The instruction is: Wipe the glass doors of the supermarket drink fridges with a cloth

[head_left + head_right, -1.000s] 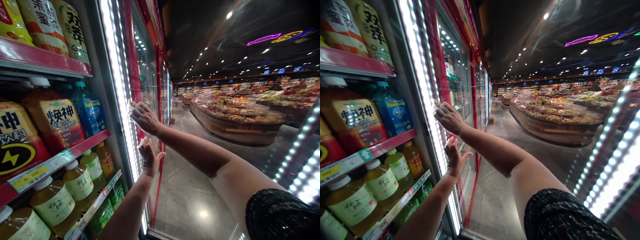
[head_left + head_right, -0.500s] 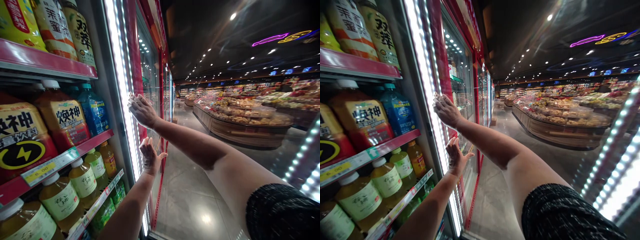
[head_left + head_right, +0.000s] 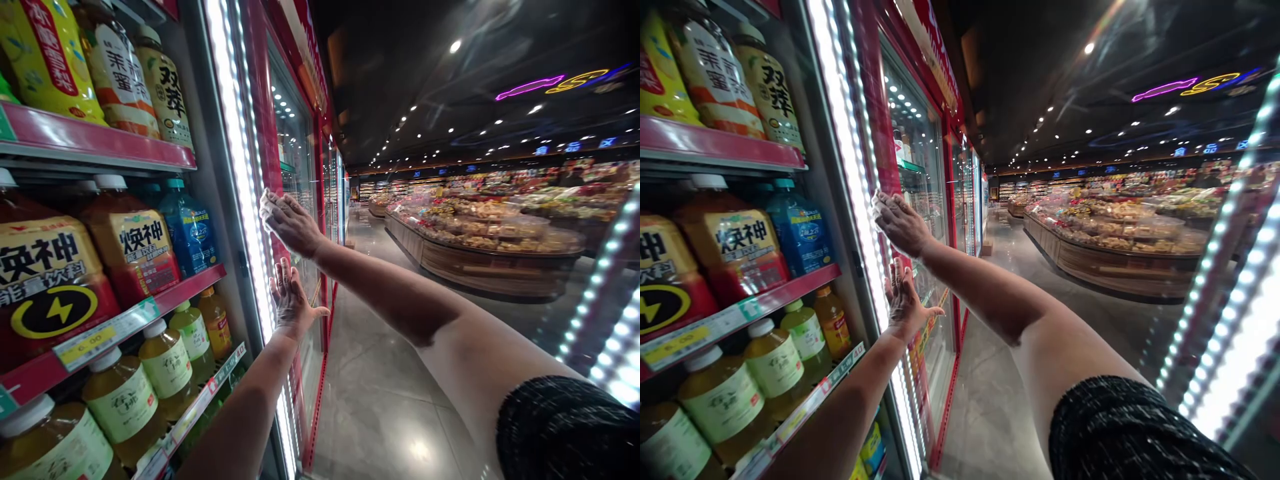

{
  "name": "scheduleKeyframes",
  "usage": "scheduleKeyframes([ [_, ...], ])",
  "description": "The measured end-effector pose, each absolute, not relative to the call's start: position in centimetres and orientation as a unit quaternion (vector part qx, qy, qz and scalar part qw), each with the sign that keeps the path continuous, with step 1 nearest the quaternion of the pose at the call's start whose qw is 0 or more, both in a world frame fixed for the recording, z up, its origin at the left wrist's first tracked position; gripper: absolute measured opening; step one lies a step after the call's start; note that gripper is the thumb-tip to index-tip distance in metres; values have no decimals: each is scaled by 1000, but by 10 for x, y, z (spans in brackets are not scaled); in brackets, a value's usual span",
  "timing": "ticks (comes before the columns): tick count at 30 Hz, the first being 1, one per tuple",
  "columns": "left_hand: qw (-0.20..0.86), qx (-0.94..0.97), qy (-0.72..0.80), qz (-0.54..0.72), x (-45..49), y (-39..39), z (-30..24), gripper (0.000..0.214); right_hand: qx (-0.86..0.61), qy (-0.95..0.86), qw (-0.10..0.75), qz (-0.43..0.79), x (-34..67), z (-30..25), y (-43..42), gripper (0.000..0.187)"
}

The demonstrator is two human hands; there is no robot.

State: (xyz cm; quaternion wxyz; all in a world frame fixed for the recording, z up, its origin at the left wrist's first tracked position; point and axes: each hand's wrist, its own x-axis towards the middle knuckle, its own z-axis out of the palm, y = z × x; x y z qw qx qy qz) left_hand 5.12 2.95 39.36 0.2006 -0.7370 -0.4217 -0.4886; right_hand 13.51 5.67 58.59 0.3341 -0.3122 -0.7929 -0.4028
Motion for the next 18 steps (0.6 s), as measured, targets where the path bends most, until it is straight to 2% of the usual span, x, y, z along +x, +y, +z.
scheduleKeyframes([
  [2, 216, -744, -394, -493, 47, 33, 395, 126, -322, -769, 373, -408, 146, 601, 54, 51],
  [5, 235, -735, -360, -525, 38, 38, 405, 102, -332, -746, 412, -405, 159, 611, 47, 52],
  [8, 225, -733, -340, -544, 25, 44, 431, 72, -336, -750, 406, -399, 165, 604, 39, 51],
  [10, 218, -720, -339, -565, 14, 51, 460, 59, -338, -751, 400, -402, 166, 599, 35, 52],
  [14, 222, -673, -244, -662, 2, 69, 525, 76, -345, -758, 373, -410, 167, 589, 31, 56],
  [18, 161, -714, -208, -648, 13, 85, 561, 90, -330, -779, 332, -417, 178, 565, 25, 63],
])
